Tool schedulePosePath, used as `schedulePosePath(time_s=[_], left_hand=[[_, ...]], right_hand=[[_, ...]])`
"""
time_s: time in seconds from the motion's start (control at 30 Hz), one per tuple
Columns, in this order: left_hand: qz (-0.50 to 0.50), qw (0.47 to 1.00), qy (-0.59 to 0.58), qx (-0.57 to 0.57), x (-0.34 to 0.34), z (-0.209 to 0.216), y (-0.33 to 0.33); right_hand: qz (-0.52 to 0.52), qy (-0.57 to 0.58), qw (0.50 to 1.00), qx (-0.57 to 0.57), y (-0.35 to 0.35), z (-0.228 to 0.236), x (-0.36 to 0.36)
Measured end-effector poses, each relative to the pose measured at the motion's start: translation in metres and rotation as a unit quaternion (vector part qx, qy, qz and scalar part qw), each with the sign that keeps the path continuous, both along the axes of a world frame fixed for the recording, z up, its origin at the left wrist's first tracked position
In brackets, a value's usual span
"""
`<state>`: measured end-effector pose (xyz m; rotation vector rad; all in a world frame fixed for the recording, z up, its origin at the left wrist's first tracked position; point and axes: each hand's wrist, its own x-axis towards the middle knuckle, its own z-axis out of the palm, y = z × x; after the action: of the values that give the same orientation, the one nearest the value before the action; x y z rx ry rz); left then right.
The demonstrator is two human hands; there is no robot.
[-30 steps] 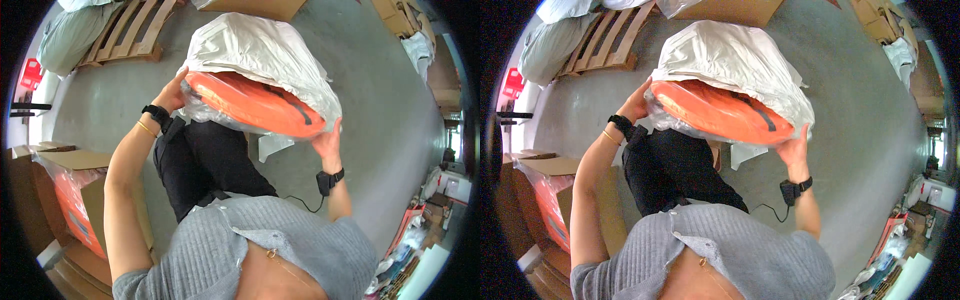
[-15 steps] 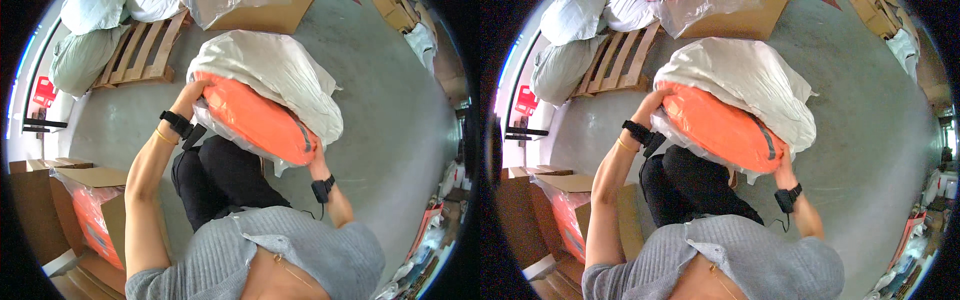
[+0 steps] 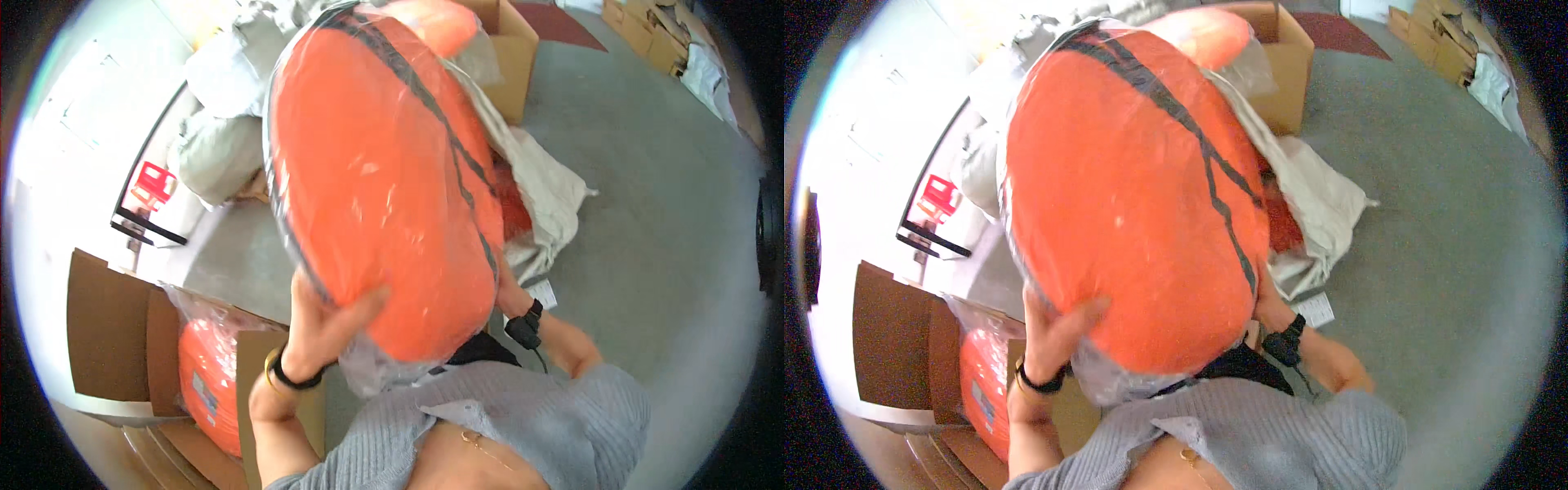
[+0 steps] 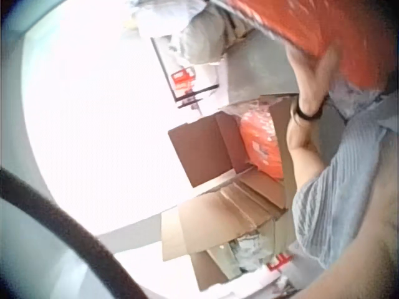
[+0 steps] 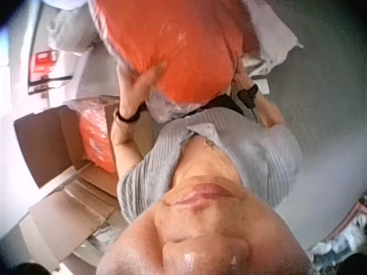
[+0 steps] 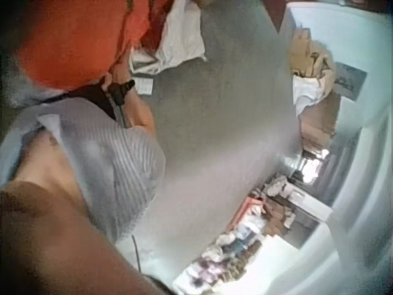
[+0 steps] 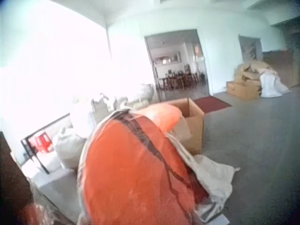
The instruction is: The person repeatedly picks up large, orange, plastic-wrapped circular items from a white sack on the floor. They place each item into a cardboard box, then remove it and return it to the sack, repeating this cycle multiple times.
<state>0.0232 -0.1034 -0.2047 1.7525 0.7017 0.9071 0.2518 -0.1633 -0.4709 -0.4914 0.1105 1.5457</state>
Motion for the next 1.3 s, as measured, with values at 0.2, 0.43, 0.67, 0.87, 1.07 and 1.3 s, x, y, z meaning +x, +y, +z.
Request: schedulePosePath(time_s=[0.2,0.43,0.67,0.87,1.07,1.3], left_hand=[[0.035,0.999,0.023,0.009,-0.092,-0.031,-0.013],[0.145,0.973,-0.180,-0.017,-0.116,-0.049,0.076],[0.239,0.962,-0.114,0.072,-0.140,-0.043,0.100],[0.235,0.962,0.009,0.140,-0.159,-0.042,0.098],[0.220,0.965,-0.065,0.125,-0.148,-0.047,0.086],[0.014,0.997,-0.056,0.044,-0.146,0.017,0.064]], right_hand=[[-0.227,-0.137,0.957,0.120,0.026,0.054,0.035],[-0.352,-0.274,0.880,0.166,0.010,0.078,0.096],[-0.396,-0.415,0.811,0.116,0.022,0.051,0.151],[-0.361,-0.391,0.840,0.104,0.017,0.053,0.151],[-0.263,-0.485,0.814,0.179,0.004,0.095,0.215],[-0.182,-0.740,0.626,0.168,0.012,0.280,0.184]])
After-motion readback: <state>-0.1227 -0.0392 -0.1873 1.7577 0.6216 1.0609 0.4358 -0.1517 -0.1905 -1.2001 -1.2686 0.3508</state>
